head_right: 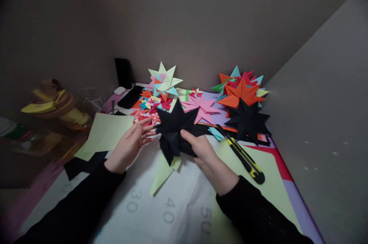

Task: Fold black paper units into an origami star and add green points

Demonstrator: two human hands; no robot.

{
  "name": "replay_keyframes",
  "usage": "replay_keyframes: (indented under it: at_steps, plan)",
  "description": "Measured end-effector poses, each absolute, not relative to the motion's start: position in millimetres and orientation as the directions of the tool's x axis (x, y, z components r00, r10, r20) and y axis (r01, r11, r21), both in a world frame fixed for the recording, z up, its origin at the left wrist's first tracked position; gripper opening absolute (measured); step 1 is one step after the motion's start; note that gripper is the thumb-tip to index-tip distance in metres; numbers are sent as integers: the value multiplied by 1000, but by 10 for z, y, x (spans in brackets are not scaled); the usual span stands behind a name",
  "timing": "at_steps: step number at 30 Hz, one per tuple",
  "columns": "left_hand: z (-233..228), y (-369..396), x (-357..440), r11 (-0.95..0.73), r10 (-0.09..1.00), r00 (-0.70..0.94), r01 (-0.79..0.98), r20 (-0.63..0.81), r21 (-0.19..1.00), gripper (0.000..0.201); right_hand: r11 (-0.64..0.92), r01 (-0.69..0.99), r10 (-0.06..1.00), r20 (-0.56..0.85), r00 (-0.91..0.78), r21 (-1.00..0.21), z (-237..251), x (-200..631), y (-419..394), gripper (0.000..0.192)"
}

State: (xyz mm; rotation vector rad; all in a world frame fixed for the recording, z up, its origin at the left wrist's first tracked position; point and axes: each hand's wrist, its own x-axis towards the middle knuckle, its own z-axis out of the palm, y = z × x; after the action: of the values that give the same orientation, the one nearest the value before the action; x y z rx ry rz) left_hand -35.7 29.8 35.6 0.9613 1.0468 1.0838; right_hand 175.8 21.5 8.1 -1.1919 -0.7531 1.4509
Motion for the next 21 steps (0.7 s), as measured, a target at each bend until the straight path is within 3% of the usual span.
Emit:
replay_keyframes:
  at_steps: [2,5,11,14,16,18,21]
  plan:
    - [313,283,-344,185,974,139,-18,-180,983,42,-213,-416,925,-319,205,-884,99,1842,295,39]
    - [216,248,-279,61,940,293,365,-176,929,35,-126,-500,901,-310,304,-857,120,1931,377,40]
    - [186,166,44,-216,918,368,776,-147,593,53,-110,-487,934,-258,247,-866,182,1927,351,36]
    - [229,148,181,-256,911,372,848,-179,464,72,-67,-461,944,-206,259,-885,220,1926,336,34]
    - [242,147,215,-222,905,362,850,-223,478,76,-54,-447,948,-187,259,-893,239,1935,338,32]
    - [234,151,207,-167,902,351,821,-252,546,69,-29,-419,954,-150,258,-908,251,1946,346,31]
    - [196,163,143,-93,879,367,759,-305,645,37,40,-372,949,-82,305,-927,246,1954,364,30]
